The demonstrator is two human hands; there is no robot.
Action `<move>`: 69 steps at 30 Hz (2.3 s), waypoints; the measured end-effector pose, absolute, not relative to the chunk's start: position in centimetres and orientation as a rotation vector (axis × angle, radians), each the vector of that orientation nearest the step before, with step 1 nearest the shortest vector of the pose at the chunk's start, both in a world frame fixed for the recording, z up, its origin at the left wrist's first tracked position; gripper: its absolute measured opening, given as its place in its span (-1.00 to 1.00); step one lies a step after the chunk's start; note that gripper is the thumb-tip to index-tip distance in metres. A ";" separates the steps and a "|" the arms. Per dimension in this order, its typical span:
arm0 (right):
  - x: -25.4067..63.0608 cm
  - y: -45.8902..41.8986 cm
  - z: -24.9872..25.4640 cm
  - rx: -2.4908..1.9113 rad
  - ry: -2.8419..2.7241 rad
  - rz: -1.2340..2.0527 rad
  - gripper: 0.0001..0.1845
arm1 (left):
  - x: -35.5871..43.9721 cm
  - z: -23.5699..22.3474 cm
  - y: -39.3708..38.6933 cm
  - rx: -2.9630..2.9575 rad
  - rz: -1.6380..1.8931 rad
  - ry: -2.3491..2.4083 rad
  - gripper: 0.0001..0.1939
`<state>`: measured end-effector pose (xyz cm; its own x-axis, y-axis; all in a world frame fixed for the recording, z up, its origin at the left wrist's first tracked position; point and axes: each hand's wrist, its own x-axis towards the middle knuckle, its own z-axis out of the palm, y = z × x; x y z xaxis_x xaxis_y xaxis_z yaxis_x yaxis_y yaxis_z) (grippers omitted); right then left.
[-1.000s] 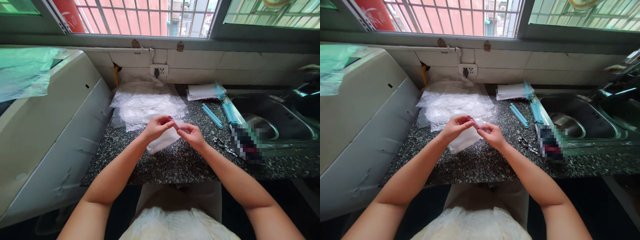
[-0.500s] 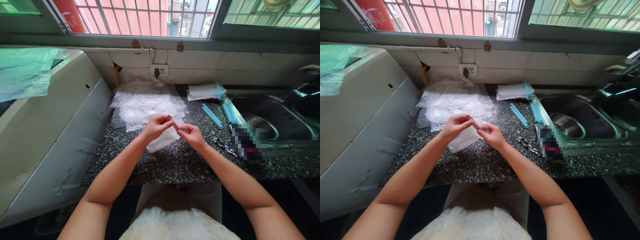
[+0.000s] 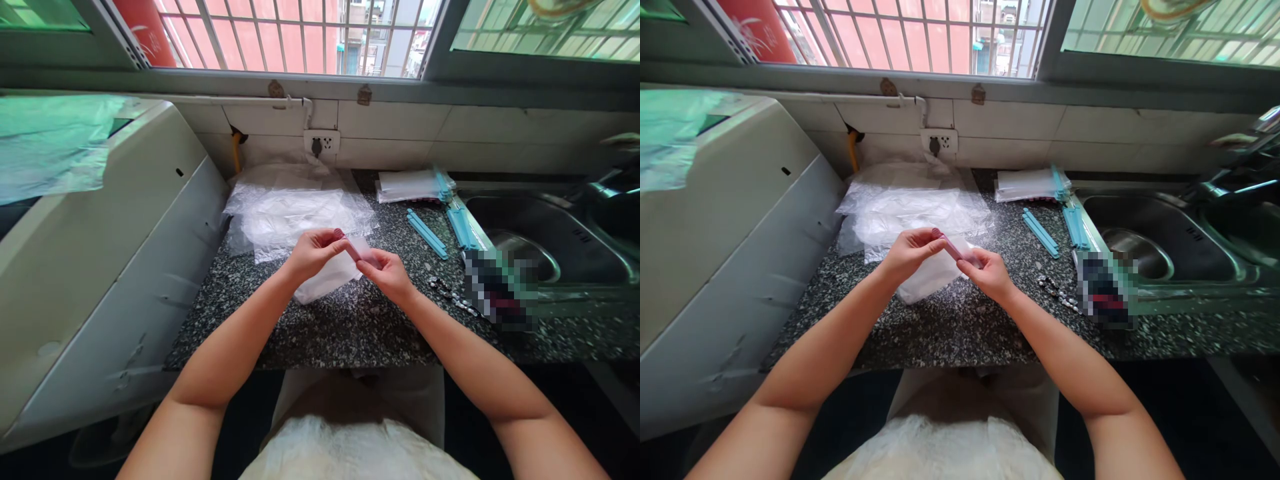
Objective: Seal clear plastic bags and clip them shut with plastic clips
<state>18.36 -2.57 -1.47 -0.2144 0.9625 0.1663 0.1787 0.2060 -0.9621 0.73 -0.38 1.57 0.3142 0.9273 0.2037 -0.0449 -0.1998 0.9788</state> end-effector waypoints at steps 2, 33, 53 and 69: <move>18.3 -2.6 -1.4 -1.106 -1.591 1.101 -0.65 | 0.7 1.5 -0.4 1.482 1.119 0.855 -0.70; 19.0 -2.5 -0.7 -1.160 -1.507 0.947 -0.65 | 1.2 1.0 -0.3 1.415 1.172 0.898 -0.71; 20.0 -2.1 0.0 -1.101 -1.466 0.867 -0.68 | 1.9 0.0 -0.6 1.527 0.862 0.899 -0.68; 20.6 -1.4 -0.7 -1.116 -1.387 0.842 -0.59 | 2.0 0.2 -0.7 1.592 0.684 0.917 -0.73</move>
<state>20.59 -1.40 -0.75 0.0581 0.9481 0.3127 0.1602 0.3003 -0.9403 1.99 -0.69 0.16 0.5303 0.8467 -0.0420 0.2013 -0.0776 0.9765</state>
